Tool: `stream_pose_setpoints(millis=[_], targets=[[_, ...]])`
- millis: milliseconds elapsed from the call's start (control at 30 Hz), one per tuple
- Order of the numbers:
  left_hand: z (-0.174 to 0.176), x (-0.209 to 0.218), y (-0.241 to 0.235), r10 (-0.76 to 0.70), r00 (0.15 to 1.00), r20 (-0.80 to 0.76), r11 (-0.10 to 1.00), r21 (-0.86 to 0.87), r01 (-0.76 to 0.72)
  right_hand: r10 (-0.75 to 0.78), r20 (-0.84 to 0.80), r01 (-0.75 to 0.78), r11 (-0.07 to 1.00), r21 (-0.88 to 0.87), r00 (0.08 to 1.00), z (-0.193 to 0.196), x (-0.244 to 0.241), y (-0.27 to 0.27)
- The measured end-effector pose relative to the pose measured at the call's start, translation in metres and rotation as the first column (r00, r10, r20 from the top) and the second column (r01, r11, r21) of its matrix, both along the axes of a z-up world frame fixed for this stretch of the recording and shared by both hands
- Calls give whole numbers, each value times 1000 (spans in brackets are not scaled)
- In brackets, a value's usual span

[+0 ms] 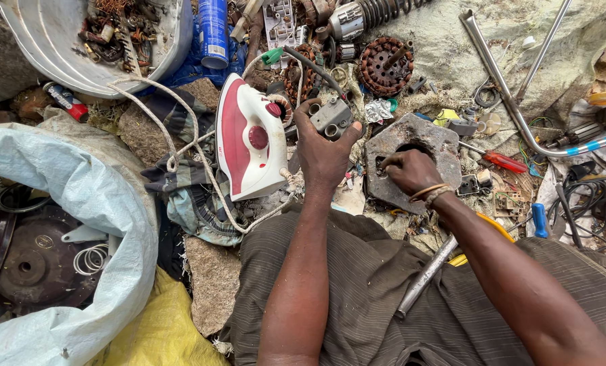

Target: The person sits on the ground and uses a hammer, screwdriver, and pliers to disassemble and adjust a small metal component. They repeatedly strike the part, pry it open, and manipulate internal pieces while surrounded by scrap materials.

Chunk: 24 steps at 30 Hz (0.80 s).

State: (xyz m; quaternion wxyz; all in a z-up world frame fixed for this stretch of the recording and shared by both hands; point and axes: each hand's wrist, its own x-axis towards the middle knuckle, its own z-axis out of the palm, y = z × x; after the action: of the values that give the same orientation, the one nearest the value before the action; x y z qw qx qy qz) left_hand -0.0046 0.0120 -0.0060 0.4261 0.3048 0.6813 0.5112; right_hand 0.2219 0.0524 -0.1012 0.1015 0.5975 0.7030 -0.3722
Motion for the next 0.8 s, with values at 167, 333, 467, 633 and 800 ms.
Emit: stream_pose_setpoints(millis=[167, 333, 467, 633, 800], targets=[[-1, 1, -2, 15, 1000, 8, 999, 41, -15, 100, 175, -98, 995, -20, 980, -14, 12, -10], [-3, 1, -3, -1, 999, 51, 999, 44, -1, 370, 194, -410, 878, 249, 909, -32, 13, -26], [-2, -1, -3, 20, 998, 62, 995, 98, -26, 8, -90, -1, 997, 74, 996, -19, 12, -27], [-1, -1, -3, 31, 998, 45, 995, 90, -35, -79, 74, 79, 997, 10, 994, 9, 3, -27], [1, -2, -5, 22, 998, 57, 996, 80, -26, 117, 190, -114, 993, -26, 975, 15, -11, -22]])
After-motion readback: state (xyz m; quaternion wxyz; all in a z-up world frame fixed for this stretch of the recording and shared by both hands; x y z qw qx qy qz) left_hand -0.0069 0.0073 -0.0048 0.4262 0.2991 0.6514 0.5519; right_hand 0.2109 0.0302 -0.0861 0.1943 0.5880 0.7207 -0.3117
